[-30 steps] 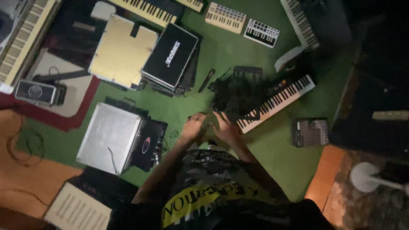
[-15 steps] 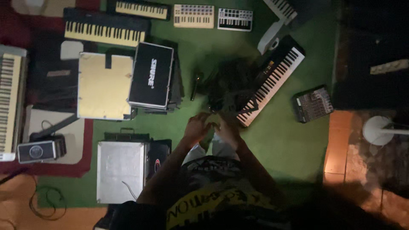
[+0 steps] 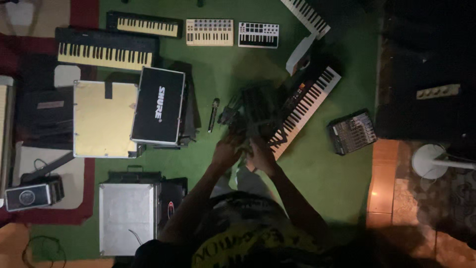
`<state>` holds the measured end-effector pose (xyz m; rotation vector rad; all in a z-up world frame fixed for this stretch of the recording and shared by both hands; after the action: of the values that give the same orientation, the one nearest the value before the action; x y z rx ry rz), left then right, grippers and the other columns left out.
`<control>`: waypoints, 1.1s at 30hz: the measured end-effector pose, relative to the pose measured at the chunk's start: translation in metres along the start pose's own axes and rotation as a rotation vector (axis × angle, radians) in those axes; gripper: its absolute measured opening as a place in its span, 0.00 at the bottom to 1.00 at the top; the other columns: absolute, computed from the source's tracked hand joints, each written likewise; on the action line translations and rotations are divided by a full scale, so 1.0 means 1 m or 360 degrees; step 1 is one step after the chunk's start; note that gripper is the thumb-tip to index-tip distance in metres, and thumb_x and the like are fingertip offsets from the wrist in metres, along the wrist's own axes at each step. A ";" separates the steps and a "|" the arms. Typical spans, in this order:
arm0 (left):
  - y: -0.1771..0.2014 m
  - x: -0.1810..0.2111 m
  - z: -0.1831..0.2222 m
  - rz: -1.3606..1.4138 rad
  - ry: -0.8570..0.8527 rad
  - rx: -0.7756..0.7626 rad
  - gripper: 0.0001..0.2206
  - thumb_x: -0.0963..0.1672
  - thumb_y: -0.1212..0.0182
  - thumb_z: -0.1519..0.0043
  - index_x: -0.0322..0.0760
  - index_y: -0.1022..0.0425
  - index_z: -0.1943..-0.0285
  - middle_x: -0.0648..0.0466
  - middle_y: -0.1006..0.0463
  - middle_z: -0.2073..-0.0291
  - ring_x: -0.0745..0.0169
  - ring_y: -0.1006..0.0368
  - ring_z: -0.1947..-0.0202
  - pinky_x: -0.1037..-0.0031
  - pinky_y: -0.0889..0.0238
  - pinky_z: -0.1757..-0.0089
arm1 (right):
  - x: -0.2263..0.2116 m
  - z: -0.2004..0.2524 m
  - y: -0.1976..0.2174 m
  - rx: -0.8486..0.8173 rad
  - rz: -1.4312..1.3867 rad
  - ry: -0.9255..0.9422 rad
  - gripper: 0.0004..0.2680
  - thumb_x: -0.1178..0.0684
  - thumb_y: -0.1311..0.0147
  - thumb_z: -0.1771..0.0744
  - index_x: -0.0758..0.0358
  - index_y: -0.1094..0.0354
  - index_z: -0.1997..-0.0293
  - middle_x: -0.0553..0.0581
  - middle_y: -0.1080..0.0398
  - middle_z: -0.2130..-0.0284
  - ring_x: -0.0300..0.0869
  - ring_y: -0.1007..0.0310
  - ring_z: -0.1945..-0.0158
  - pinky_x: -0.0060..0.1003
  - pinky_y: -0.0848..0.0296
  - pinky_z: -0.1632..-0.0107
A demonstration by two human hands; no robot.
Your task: The person picks up a foam insert and places it inside a hard case on a table. Next, the person picks up two microphones and a power adapter with cables from the floor and places them into the compartments of the case insert. Finally, the person picks up a small stand from the floor and places it into the case.
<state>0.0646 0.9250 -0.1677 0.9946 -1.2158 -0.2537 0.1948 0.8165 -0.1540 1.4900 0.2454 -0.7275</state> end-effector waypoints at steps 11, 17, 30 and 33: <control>-0.019 -0.065 -0.084 0.0132 0.0237 -0.0331 0.15 0.44 0.43 0.40 0.43 0.23 0.44 0.51 0.19 0.50 0.49 0.22 0.52 0.55 0.30 0.53 | 0.103 -0.056 -0.089 0.0578 0.0076 0.0017 0.16 0.48 0.46 0.32 0.69 0.34 0.43 0.73 0.30 0.52 0.65 0.31 0.47 0.56 0.32 0.43; -0.094 -0.155 -0.133 0.0020 0.0492 -0.0573 0.13 0.49 0.38 0.37 0.42 0.23 0.46 0.46 0.20 0.53 0.45 0.23 0.53 0.56 0.31 0.50 | 0.152 -0.102 -0.159 0.0185 0.0243 -0.0309 0.12 0.48 0.45 0.33 0.64 0.32 0.49 0.70 0.30 0.52 0.64 0.31 0.46 0.57 0.33 0.43; -0.310 -0.294 -0.143 -0.0107 0.0160 -0.0758 0.12 0.51 0.42 0.39 0.42 0.24 0.55 0.44 0.22 0.65 0.43 0.24 0.63 0.50 0.31 0.56 | 0.295 -0.127 -0.306 -0.0379 -0.0493 -0.1376 0.19 0.42 0.45 0.34 0.58 0.34 0.39 0.68 0.34 0.44 0.65 0.34 0.42 0.62 0.34 0.45; -0.358 -0.319 -0.132 0.0061 0.0515 -0.1031 0.20 0.52 0.46 0.34 0.37 0.29 0.41 0.39 0.23 0.62 0.37 0.23 0.67 0.48 0.29 0.62 | 0.322 -0.135 -0.338 -0.0134 -0.0458 -0.0894 0.14 0.44 0.45 0.31 0.59 0.31 0.41 0.68 0.32 0.44 0.65 0.33 0.40 0.59 0.32 0.41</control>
<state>0.1752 0.9915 -0.6482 0.4235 -0.7735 -0.4073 0.2856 0.8799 -0.6276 1.1268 0.0583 -1.3168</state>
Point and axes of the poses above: each hand's wrist, its own z-axis away from the middle knuckle, its own y-axis out of the back of the hand, x = y × z, the point moved 4 cm from there along -z, towards the middle knuckle
